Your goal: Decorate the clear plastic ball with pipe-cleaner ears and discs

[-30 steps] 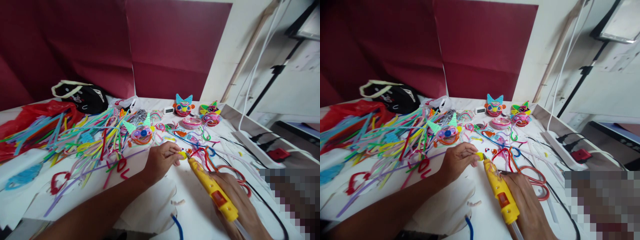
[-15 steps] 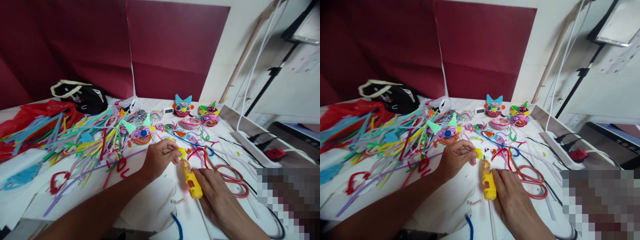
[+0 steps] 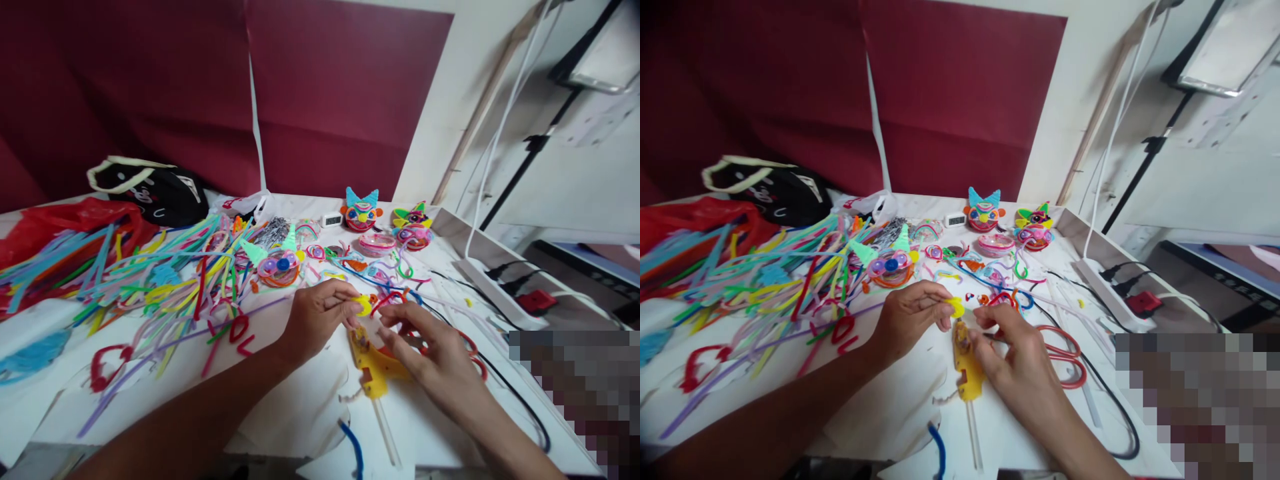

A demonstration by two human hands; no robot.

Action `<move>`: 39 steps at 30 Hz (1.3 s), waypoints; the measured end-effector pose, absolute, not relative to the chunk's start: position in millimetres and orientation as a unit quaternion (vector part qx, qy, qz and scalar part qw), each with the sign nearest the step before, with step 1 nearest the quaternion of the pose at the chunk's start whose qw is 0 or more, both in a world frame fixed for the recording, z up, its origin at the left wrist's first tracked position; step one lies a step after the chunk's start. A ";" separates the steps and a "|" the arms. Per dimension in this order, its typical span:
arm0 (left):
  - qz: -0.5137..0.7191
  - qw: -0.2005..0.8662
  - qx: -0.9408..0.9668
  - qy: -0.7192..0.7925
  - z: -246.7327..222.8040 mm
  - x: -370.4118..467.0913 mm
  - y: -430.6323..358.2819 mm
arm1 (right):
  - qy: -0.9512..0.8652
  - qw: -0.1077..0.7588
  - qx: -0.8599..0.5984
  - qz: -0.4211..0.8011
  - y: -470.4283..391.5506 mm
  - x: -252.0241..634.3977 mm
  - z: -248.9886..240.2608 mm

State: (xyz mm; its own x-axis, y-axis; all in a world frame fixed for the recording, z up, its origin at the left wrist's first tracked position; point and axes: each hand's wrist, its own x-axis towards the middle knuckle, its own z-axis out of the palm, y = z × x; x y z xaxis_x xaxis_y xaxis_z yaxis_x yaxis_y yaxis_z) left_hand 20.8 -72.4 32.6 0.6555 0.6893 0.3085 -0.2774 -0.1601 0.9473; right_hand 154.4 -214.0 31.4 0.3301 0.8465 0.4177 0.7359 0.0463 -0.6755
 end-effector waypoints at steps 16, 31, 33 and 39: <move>0.384 0.604 0.682 0.152 31.0 19.7 -73.3 | -0.547 0.523 -0.653 0.033 -186.0 139.1 30.3; 0.397 0.508 0.752 0.138 27.9 17.9 -72.2 | -0.588 0.496 -0.630 -0.108 -188.5 135.1 20.2; 0.397 0.504 0.755 0.134 27.8 17.7 -72.4 | -0.587 0.494 -0.631 -0.113 -188.6 135.4 19.1; 0.403 0.501 0.756 0.121 27.8 17.6 -73.1 | -0.592 0.495 -0.624 -0.123 -188.6 136.4 16.7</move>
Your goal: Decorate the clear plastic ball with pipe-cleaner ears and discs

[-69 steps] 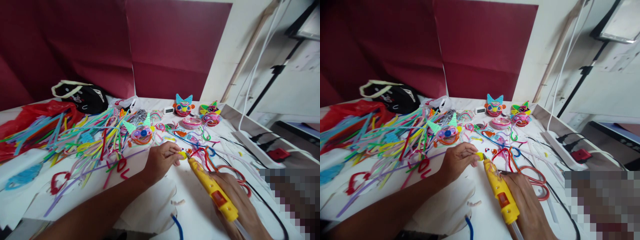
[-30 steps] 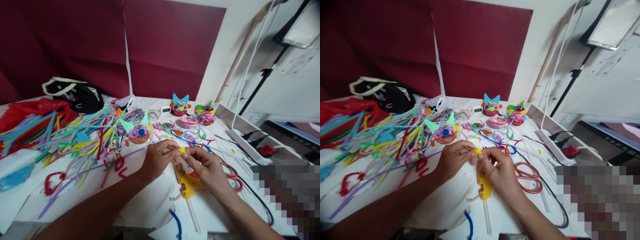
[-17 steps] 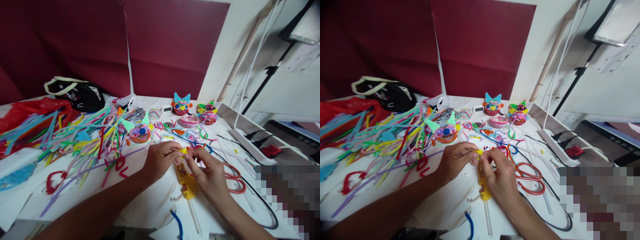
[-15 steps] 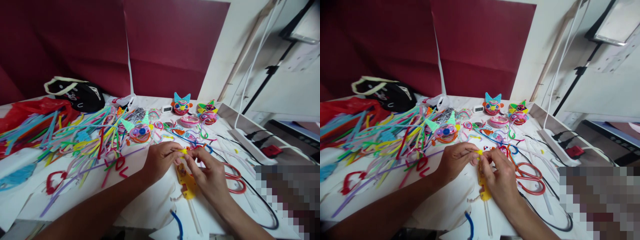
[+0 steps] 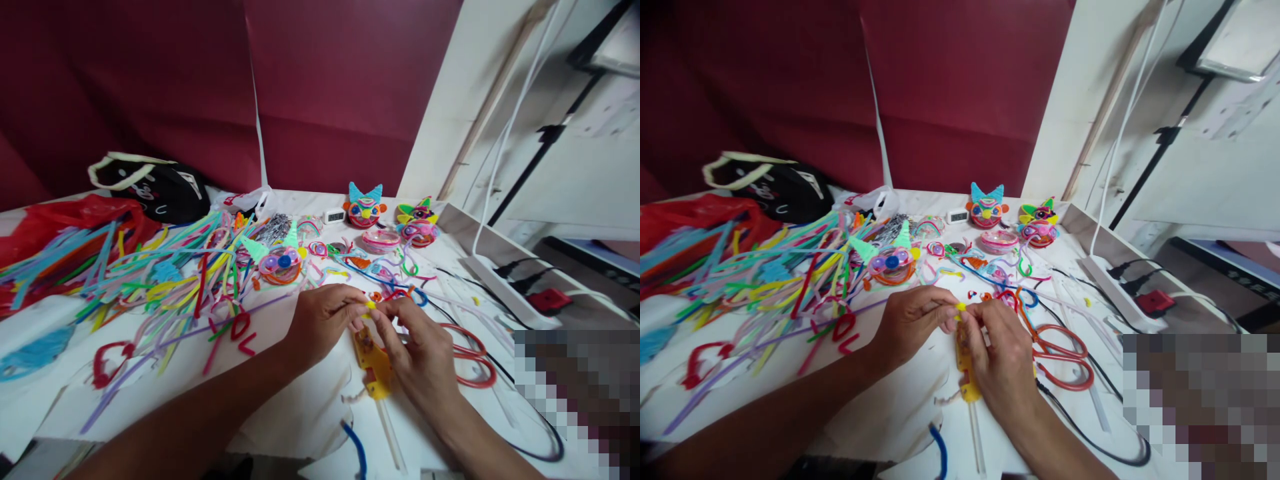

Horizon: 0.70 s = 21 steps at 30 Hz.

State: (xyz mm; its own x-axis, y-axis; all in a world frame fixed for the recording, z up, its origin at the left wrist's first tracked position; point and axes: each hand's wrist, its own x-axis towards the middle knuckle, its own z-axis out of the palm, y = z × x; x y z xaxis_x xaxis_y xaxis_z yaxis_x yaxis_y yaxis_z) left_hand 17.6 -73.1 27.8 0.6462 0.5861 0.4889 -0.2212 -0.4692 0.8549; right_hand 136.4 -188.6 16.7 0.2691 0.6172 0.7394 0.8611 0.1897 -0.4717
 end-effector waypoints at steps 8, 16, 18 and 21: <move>0.389 0.533 0.740 0.127 26.6 19.1 -72.6 | -0.581 0.512 -0.624 -0.106 -187.6 138.4 15.4; 0.371 0.529 0.751 0.137 27.2 18.8 -71.0 | -0.591 0.515 -0.612 -0.100 -184.7 143.8 15.1; 0.368 0.519 0.760 0.134 27.8 18.6 -70.5 | -0.608 0.518 -0.595 -0.088 -183.9 145.5 16.5; 0.357 0.504 0.775 0.133 28.6 18.4 -69.3 | -0.623 0.518 -0.585 -0.050 -183.5 147.6 18.7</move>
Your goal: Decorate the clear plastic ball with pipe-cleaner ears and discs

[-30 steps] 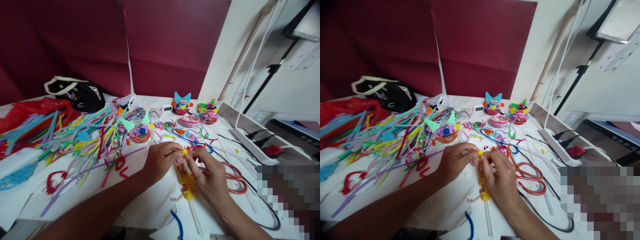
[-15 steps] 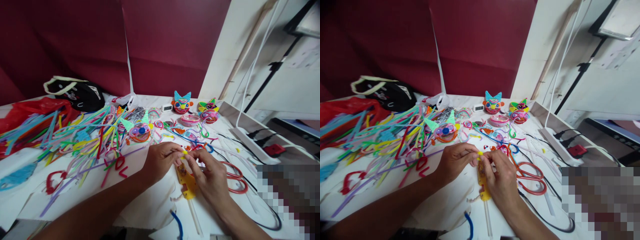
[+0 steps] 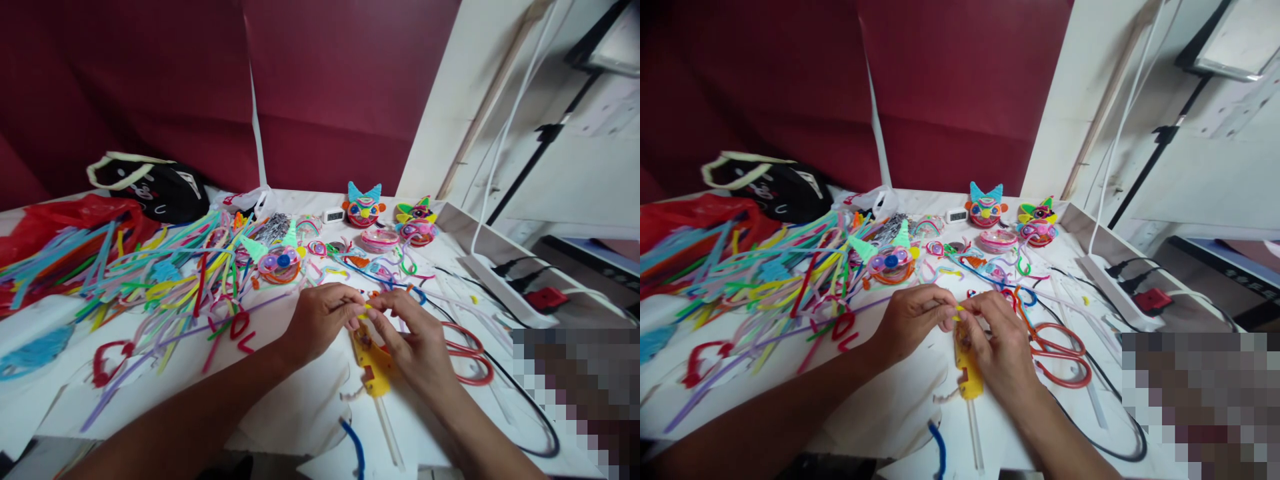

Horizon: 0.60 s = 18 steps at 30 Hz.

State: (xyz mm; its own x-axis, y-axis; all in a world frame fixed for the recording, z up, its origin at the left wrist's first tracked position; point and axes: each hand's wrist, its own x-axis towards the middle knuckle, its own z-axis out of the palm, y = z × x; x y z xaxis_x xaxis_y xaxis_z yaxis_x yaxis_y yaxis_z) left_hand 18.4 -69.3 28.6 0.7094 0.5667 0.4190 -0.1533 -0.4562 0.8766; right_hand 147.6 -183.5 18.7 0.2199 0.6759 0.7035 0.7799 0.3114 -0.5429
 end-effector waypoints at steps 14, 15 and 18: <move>0.298 0.636 0.694 0.157 23.7 22.5 -69.4 | -0.455 0.597 -0.634 0.186 -181.4 148.0 18.2; 0.293 0.644 0.689 0.159 23.3 23.0 -69.7 | -0.436 0.608 -0.632 0.203 -180.7 147.4 17.9; 0.285 0.660 0.673 0.173 23.6 24.1 -71.5 | -0.396 0.632 -0.625 0.232 -179.0 145.4 17.5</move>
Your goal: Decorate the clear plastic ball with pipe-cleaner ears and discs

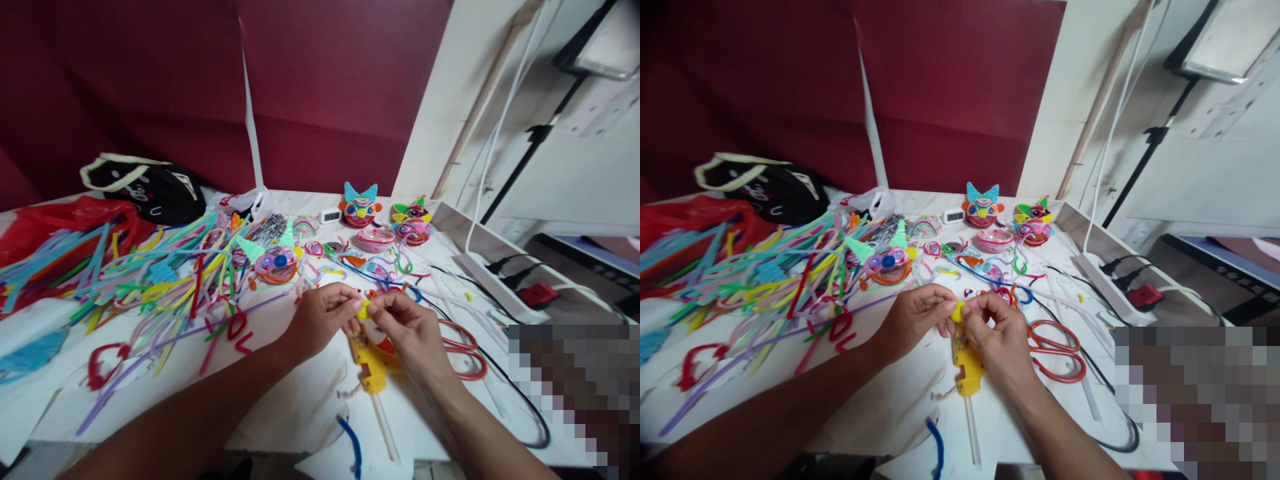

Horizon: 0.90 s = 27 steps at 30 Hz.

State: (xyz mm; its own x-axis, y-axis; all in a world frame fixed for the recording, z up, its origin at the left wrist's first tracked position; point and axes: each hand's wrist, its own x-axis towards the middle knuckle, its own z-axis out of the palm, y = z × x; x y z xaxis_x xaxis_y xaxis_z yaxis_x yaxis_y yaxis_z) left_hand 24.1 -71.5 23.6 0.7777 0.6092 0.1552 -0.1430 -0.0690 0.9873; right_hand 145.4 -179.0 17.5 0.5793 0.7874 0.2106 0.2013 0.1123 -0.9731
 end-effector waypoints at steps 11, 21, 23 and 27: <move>0.297 0.584 0.729 0.198 21.9 22.1 -75.4 | -0.407 0.613 -0.638 0.224 -180.1 144.8 14.5; 0.313 0.421 0.839 0.147 25.3 17.3 -73.8 | -0.450 0.552 -0.665 0.224 -186.1 157.9 4.5; 0.314 0.440 0.828 0.151 24.3 17.8 -74.9 | -0.432 0.562 -0.661 0.247 -185.7 156.1 4.7; 0.306 0.526 0.775 0.171 21.5 19.6 -78.7 | -0.408 0.598 -0.647 0.239 -185.5 150.3 7.9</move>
